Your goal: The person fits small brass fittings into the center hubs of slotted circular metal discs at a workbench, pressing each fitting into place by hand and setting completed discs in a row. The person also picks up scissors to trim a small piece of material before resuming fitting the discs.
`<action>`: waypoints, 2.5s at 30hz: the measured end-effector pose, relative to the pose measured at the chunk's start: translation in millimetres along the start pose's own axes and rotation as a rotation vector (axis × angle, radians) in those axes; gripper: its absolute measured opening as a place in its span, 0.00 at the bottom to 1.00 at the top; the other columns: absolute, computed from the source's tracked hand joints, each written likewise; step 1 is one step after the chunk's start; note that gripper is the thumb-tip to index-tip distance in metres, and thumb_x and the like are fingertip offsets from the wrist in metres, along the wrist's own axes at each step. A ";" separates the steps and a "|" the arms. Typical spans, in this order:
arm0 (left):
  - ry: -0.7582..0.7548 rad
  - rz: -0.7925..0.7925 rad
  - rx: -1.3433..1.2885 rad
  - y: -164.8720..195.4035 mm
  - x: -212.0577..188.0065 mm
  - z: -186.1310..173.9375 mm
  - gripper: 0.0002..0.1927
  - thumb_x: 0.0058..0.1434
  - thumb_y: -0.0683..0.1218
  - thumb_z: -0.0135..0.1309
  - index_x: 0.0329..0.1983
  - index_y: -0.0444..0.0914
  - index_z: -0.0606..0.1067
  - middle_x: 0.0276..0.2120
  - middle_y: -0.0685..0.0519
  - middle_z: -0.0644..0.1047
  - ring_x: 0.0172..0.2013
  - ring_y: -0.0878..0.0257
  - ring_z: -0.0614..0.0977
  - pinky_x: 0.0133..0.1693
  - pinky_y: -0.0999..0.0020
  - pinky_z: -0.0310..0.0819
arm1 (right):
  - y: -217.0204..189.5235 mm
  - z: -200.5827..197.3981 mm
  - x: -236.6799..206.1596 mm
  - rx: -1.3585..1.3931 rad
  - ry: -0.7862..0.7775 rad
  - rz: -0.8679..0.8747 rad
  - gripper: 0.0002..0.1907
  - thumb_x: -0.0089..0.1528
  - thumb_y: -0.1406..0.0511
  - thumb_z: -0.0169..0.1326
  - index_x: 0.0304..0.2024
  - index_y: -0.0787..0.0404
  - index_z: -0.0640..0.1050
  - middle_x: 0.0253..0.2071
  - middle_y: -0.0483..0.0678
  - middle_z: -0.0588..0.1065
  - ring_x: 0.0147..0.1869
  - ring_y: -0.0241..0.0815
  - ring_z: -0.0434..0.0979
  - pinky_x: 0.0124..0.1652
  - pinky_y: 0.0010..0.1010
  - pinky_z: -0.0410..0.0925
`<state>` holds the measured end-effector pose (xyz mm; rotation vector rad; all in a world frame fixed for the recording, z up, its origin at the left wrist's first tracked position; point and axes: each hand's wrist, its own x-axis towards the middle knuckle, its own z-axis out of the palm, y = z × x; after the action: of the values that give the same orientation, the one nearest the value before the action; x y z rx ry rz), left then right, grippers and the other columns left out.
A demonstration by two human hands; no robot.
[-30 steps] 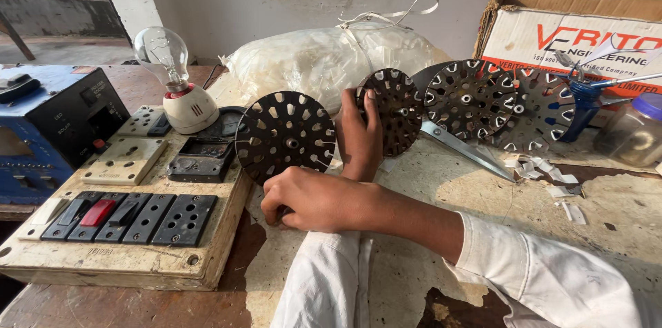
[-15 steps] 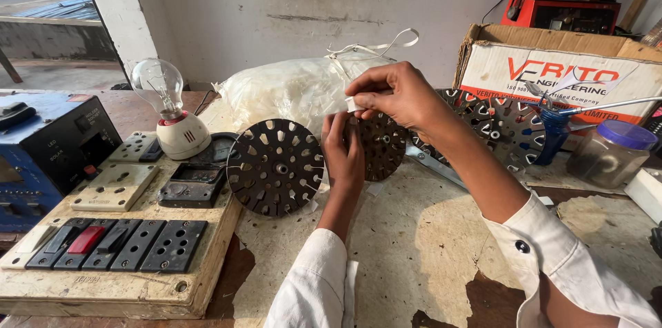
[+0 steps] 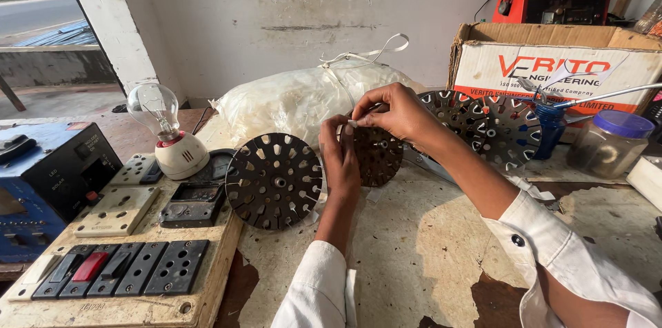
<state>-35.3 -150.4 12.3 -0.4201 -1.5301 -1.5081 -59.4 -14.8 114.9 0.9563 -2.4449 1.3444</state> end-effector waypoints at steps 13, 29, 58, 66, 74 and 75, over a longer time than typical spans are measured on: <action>0.033 0.046 0.166 10.2 -5.1 -3.7 0.05 0.69 0.38 0.46 0.46 0.36 0.71 0.44 0.44 0.73 0.47 0.47 0.75 0.49 0.57 0.69 | -9.0 -2.1 -3.1 -0.191 -0.046 0.010 0.20 0.50 0.63 0.72 0.42 0.64 0.83 0.34 0.45 0.82 0.39 0.32 0.81 0.41 0.25 0.74; 0.025 0.099 0.238 8.4 -6.2 -0.1 0.08 0.64 0.37 0.57 0.46 0.37 0.76 0.46 0.45 0.74 0.49 0.49 0.77 0.51 0.59 0.71 | 2.0 -7.9 -1.0 -0.276 -0.018 -0.049 0.14 0.51 0.65 0.69 0.36 0.65 0.84 0.32 0.46 0.83 0.38 0.32 0.83 0.42 0.24 0.76; 0.023 -0.442 -0.484 -31.8 -0.5 5.3 0.16 0.74 0.48 0.38 0.55 0.35 0.70 0.44 0.54 0.72 0.45 0.66 0.71 0.50 0.69 0.65 | -24.4 26.9 -17.3 -0.612 0.177 -0.457 0.05 0.59 0.69 0.61 0.35 0.66 0.82 0.32 0.55 0.80 0.35 0.54 0.81 0.36 0.42 0.73; -0.015 -0.364 -0.470 -36.5 2.4 -2.7 0.14 0.75 0.48 0.37 0.50 0.35 0.71 0.44 0.54 0.71 0.46 0.67 0.70 0.53 0.71 0.63 | -29.3 46.7 -18.7 -0.781 0.206 -0.406 0.05 0.62 0.69 0.58 0.33 0.67 0.80 0.32 0.56 0.77 0.32 0.54 0.81 0.33 0.43 0.73; -0.035 -0.383 -0.431 -35.4 0.8 -10.7 0.15 0.74 0.48 0.37 0.48 0.35 0.72 0.42 0.53 0.73 0.45 0.66 0.70 0.52 0.69 0.64 | -29.8 57.1 -19.3 -0.819 0.214 -0.440 0.04 0.61 0.72 0.58 0.32 0.69 0.78 0.33 0.56 0.76 0.33 0.53 0.81 0.33 0.41 0.73; -0.045 -0.386 -0.412 -34.7 0.6 -12.0 0.15 0.74 0.49 0.37 0.48 0.35 0.72 0.42 0.53 0.73 0.45 0.66 0.71 0.52 0.69 0.65 | -29.7 56.6 -19.2 -0.754 0.219 -0.414 0.04 0.60 0.72 0.59 0.32 0.69 0.78 0.32 0.55 0.77 0.33 0.52 0.81 0.33 0.41 0.73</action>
<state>-58.1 -168.3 -10.3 -0.4095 -1.3831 -2.1436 -18.5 -63.4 94.3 0.9529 -2.1325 0.3155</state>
